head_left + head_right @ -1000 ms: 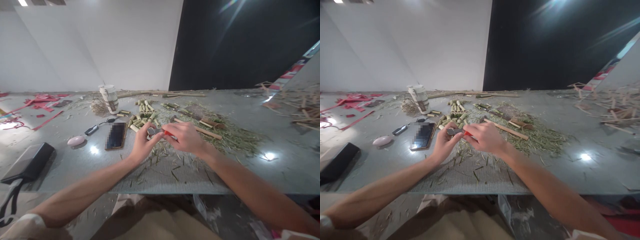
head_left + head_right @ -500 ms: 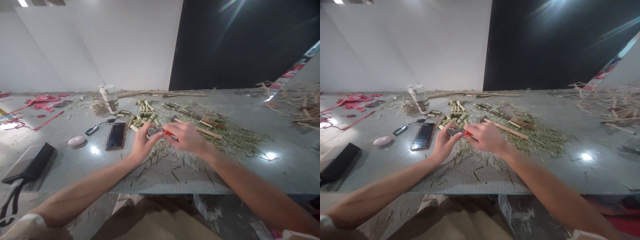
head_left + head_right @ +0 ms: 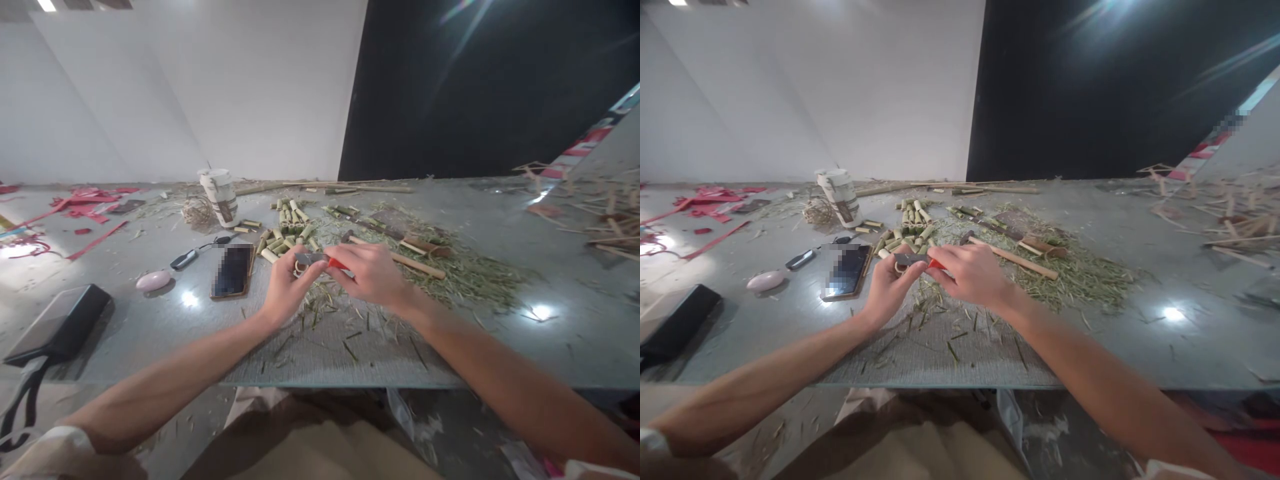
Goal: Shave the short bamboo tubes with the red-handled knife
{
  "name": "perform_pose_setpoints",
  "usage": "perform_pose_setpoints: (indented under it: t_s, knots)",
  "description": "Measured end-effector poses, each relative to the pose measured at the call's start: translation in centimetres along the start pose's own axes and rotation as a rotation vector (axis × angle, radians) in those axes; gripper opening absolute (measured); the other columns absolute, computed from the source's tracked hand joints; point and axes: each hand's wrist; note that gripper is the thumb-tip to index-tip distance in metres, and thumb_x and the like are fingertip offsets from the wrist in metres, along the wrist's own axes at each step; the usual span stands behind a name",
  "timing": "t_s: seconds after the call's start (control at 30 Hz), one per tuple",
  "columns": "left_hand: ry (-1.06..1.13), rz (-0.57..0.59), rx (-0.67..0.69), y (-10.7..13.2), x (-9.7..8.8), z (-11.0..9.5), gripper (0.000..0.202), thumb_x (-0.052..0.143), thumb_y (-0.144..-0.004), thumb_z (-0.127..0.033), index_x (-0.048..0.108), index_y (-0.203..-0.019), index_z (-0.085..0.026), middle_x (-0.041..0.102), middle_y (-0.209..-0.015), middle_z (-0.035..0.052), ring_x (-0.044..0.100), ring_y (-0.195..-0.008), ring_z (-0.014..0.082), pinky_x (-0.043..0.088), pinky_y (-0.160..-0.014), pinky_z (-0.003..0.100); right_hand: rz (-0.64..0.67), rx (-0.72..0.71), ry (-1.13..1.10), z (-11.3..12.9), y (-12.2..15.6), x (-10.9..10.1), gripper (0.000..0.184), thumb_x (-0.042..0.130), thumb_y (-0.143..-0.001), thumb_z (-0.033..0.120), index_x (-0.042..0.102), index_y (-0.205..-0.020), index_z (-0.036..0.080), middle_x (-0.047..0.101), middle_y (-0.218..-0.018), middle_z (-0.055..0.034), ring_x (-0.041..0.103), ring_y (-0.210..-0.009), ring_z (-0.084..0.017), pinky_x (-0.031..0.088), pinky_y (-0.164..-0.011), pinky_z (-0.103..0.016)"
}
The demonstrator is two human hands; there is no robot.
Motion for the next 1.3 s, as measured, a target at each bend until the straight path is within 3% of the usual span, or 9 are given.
perform_pose_setpoints:
  t_s: [0.13, 0.27, 0.67, 0.87, 1.3]
  knots:
    - [0.115, -0.005, -0.047, -0.2, -0.2, 0.5, 0.031, 0.055, -0.098, -0.041, 0.05, -0.074, -0.022, 0.043, -0.072, -0.0007, 0.04, -0.068, 0.0158, 0.036, -0.062, 0.031, -0.074, 0.091, -0.061, 0.0, 0.0, 0.0, 0.025, 0.051, -0.104, 0.04, 0.065, -0.11, 0.019, 0.076, -0.09, -0.0022, 0.063, -0.067, -0.014, 0.04, -0.058, -0.029]
    - [0.186, 0.014, -0.041, -0.5, -0.2, 1.1, 0.036, 0.039, -0.101, -0.031, 0.048, -0.067, -0.022, 0.046, -0.073, 0.0022, 0.042, -0.072, 0.0181, 0.037, -0.069, 0.034, -0.135, 0.209, -0.064, -0.6, 0.2, 0.0, 0.028, 0.049, -0.105, 0.041, 0.065, -0.109, 0.019, 0.074, -0.085, -0.0017, 0.063, -0.065, -0.014, 0.04, -0.057, -0.028]
    - [0.199, 0.017, -0.09, -0.3, -0.2, 0.8, 0.024, 0.056, -0.095, -0.027, 0.05, -0.072, -0.021, 0.044, -0.071, -0.0011, 0.039, -0.069, 0.0153, 0.035, -0.066, 0.032, -0.1, 0.244, -0.096, -0.4, 0.2, 0.0, 0.031, 0.049, -0.104, 0.045, 0.066, -0.108, 0.02, 0.075, -0.087, -0.0024, 0.064, -0.067, -0.014, 0.041, -0.06, -0.028]
    - [0.292, 0.027, -0.091, -0.3, 0.0, 0.9, 0.018, 0.051, -0.093, -0.023, 0.052, -0.075, -0.021, 0.045, -0.074, -0.0002, 0.04, -0.072, 0.0163, 0.035, -0.07, 0.033, -0.089, 0.255, -0.103, -0.5, 0.3, 0.1, 0.03, 0.05, -0.104, 0.046, 0.066, -0.108, 0.02, 0.075, -0.086, -0.0016, 0.064, -0.067, -0.014, 0.041, -0.059, -0.029]
    - [0.296, 0.037, -0.067, -0.4, 0.0, 1.1, 0.024, 0.047, -0.096, -0.025, 0.05, -0.072, -0.021, 0.045, -0.074, 0.001, 0.042, -0.073, 0.0174, 0.035, -0.071, 0.033, -0.079, 0.229, -0.085, -0.5, 0.4, 0.2, 0.027, 0.05, -0.104, 0.043, 0.065, -0.106, 0.02, 0.074, -0.083, -0.0013, 0.064, -0.067, -0.015, 0.039, -0.058, -0.029]
Point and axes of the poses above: each hand's wrist, its own y-axis away from the middle knuckle, its own x-axis out of the palm, z = x × y
